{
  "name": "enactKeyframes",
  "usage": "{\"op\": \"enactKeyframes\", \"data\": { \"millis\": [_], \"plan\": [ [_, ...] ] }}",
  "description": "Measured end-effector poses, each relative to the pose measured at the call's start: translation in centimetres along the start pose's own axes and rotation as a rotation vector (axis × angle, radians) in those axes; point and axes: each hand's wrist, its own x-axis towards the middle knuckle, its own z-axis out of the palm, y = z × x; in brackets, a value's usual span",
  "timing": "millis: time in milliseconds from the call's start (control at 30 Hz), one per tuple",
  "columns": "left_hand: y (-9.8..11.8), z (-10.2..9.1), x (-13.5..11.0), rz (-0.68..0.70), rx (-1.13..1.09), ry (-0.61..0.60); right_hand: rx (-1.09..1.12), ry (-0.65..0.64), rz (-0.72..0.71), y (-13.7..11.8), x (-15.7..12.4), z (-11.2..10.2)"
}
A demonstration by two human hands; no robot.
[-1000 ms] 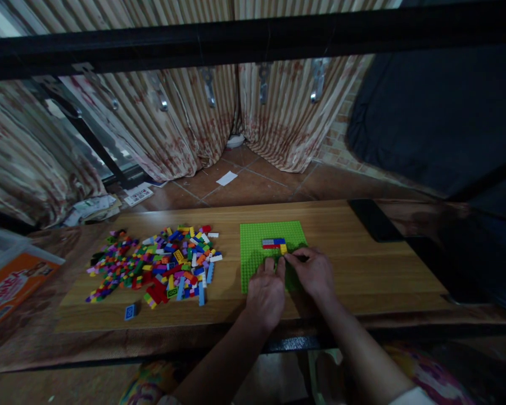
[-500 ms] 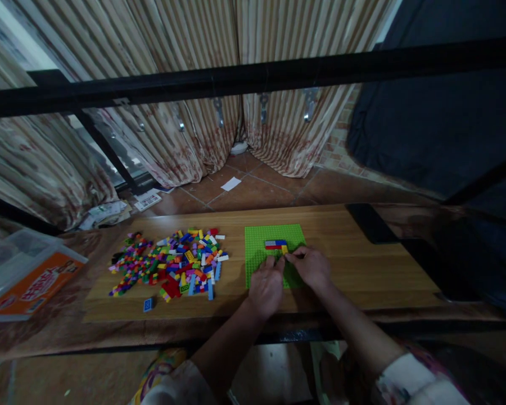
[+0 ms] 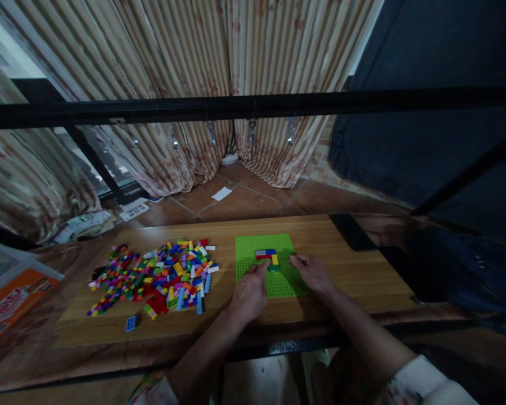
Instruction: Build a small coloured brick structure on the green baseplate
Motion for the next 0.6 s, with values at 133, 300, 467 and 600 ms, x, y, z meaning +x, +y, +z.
{"op": "enactKeyframes", "data": {
  "millis": [133, 300, 467, 600],
  "plan": [
    [-0.1, -1.0, -0.1, -0.121, -0.086, 0.066, 0.051, 0.032, -0.015, -1.3, 0.1, -0.4],
    [0.2, -2.6, -0.7, -0.196, -0.057, 0.097, 0.087, -0.022, -0.196, -3.4, -0.1, 0.0],
    [-0.3, -4.0, -1.0, -0.223, 0.044, 0.090, -0.081, -0.190, -0.343, -3.0, -0.6, 1.1],
    [-1.2, -4.8, -1.1, -0.240, 0.072, 0.143, -0.163, -0.219, -0.377, -1.9, -0.5, 1.5]
  ]
}}
